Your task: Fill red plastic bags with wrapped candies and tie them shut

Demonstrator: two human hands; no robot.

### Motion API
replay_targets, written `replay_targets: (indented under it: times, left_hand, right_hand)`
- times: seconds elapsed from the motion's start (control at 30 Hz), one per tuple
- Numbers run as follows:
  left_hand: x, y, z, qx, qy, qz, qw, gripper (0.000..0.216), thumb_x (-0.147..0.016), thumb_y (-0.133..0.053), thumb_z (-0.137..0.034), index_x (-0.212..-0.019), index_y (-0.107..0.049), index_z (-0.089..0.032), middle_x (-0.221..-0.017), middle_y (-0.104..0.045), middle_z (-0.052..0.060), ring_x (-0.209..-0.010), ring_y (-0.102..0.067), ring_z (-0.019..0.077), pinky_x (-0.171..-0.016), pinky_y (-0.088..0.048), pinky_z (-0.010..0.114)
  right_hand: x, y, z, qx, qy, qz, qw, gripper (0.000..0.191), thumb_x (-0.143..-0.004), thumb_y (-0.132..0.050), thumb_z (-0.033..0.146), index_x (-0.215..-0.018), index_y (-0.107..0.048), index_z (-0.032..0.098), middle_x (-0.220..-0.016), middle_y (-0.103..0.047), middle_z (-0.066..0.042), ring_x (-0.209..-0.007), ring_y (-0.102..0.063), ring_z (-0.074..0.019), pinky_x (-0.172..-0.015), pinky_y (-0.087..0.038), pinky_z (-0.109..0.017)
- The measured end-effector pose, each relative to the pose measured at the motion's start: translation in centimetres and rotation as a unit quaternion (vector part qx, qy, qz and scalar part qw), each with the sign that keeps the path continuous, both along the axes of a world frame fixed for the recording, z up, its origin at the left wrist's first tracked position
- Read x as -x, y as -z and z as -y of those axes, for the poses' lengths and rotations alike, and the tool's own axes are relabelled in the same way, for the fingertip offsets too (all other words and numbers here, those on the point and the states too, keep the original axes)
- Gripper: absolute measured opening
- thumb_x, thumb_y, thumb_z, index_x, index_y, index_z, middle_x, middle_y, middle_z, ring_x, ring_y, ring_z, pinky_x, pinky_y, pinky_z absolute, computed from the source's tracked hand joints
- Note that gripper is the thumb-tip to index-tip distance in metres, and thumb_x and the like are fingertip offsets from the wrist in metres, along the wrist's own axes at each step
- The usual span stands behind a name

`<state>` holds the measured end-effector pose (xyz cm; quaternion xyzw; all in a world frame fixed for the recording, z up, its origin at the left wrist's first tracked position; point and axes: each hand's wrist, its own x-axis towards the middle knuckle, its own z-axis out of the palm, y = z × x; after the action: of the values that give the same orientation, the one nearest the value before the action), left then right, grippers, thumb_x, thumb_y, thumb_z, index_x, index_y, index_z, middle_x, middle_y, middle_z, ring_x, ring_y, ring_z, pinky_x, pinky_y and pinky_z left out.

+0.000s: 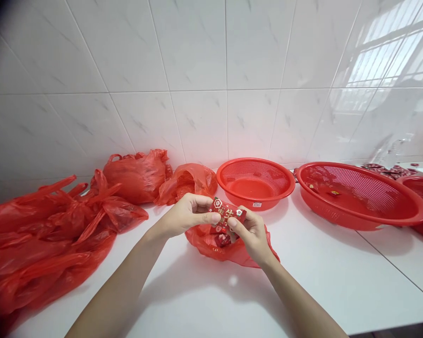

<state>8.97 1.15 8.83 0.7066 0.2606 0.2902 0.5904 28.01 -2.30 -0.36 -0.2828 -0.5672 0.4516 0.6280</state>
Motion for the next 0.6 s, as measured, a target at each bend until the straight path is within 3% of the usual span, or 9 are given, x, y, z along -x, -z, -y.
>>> replay_targets:
  times: [0.27,0.37,0.47,0.53,0.6]
  left_hand:
    - [0.2,-0.2,-0.1,0.006,0.028,-0.011,1.000,0.029,-0.080,-0.078,-0.034,-0.100,-0.078,-0.014,-0.097,-0.078,0.010,-0.088,-0.072,0.0214,-0.083,-0.057,0.032]
    - [1.0,-0.8,0.0,-0.036,0.041,-0.054,0.997,0.029,-0.082,-0.076,-0.034,-0.103,-0.077,-0.015,-0.103,-0.077,0.010,-0.095,-0.072,0.0234,-0.088,-0.056,0.034]
    - [2.3,-1.4,0.1,-0.159,-0.074,-0.127,0.976,0.030,-0.082,-0.074,-0.037,-0.107,-0.077,-0.019,-0.107,-0.076,0.008,-0.099,-0.070,0.0244,-0.091,-0.055,0.035]
    - [2.8,-1.5,0.2,-0.244,-0.161,-0.181,0.939,0.029,-0.084,-0.071,-0.035,-0.110,-0.077,-0.022,-0.111,-0.075,0.007,-0.102,-0.069,0.0252,-0.093,-0.053,0.035]
    - [3.1,-1.6,0.3,-0.298,-0.189,-0.233,0.906,0.028,-0.085,-0.067,-0.031,-0.110,-0.076,-0.024,-0.116,-0.071,0.007,-0.110,-0.066,0.0273,-0.096,-0.051,0.037]
  right_hand:
    - [-0.1,-0.1,0.0,-0.004,-0.008,0.000,1.000,0.026,-0.088,-0.071,0.045,-0.080,-0.068,0.021,-0.064,-0.059,0.001,-0.049,-0.052,-0.0121,-0.042,-0.044,-0.024]
    - [-0.5,-0.3,0.0,-0.016,-0.009,0.005,1.000,0.026,-0.088,-0.072,0.042,-0.076,-0.066,0.020,-0.063,-0.057,0.002,-0.049,-0.052,-0.0120,-0.043,-0.042,-0.025]
    - [-0.6,-0.8,0.1,-0.017,-0.002,0.042,0.999,0.026,-0.087,-0.071,0.042,-0.075,-0.064,0.020,-0.061,-0.056,0.003,-0.049,-0.051,-0.0122,-0.046,-0.041,-0.025]
    - [-0.5,-1.1,0.1,-0.013,0.019,0.115,0.993,0.026,-0.089,-0.069,0.040,-0.072,-0.062,0.020,-0.060,-0.056,0.003,-0.052,-0.051,-0.0129,-0.049,-0.042,-0.026]
    - [-0.2,-1.2,-0.1,-0.020,0.065,0.215,0.974,0.023,-0.091,-0.065,0.036,-0.073,-0.062,0.021,-0.065,-0.062,0.001,-0.059,-0.056,-0.0153,-0.056,-0.046,-0.028]
